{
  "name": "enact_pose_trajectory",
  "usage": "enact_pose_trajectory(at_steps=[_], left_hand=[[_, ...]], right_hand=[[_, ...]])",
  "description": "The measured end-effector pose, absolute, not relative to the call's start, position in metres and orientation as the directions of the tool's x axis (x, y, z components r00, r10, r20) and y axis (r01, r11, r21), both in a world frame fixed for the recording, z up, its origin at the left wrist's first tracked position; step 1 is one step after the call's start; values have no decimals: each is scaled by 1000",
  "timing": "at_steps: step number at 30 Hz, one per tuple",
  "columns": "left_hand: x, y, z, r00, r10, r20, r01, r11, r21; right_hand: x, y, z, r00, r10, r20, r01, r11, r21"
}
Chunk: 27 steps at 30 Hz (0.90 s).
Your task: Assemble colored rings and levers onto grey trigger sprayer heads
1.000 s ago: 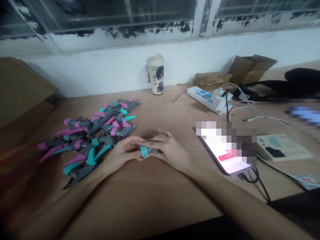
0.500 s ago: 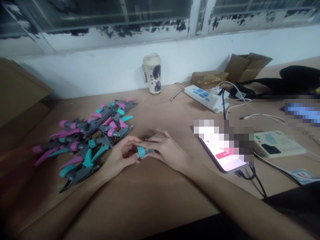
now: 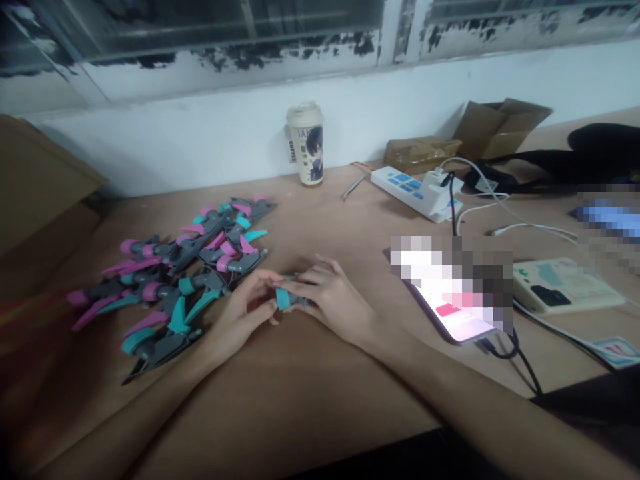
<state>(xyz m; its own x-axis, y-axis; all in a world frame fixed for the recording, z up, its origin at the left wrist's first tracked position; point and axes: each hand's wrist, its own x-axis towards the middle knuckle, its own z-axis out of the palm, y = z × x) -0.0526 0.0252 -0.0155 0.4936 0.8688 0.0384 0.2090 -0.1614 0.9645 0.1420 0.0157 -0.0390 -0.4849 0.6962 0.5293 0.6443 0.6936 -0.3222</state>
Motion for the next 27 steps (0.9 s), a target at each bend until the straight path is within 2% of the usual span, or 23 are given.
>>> enact_pose_trajectory(at_steps=[3,8,14,16,21,27], left_hand=[[-50,23,-16,477,878,23,229,-150,962],[-48,24,-19,329,944,22,239,-106,965],[-53,32,-13,400,916,-32,350,-120,929],[-54,31,-8,412,911,3,444,-204,872],[-51,25,-5,396,896,202,598,-418,684],[-45,19,-15,297,919,259,617,-392,682]], right_hand=[[142,15,-40,-490,693,529,661,691,-294],[142,13,-42,-417,723,551,713,636,-294],[141,10,-41,-420,719,553,714,639,-288],[141,8,-40,-411,720,559,718,634,-288],[140,8,-40,-391,727,565,726,621,-295],[139,10,-39,-379,748,545,737,600,-311]])
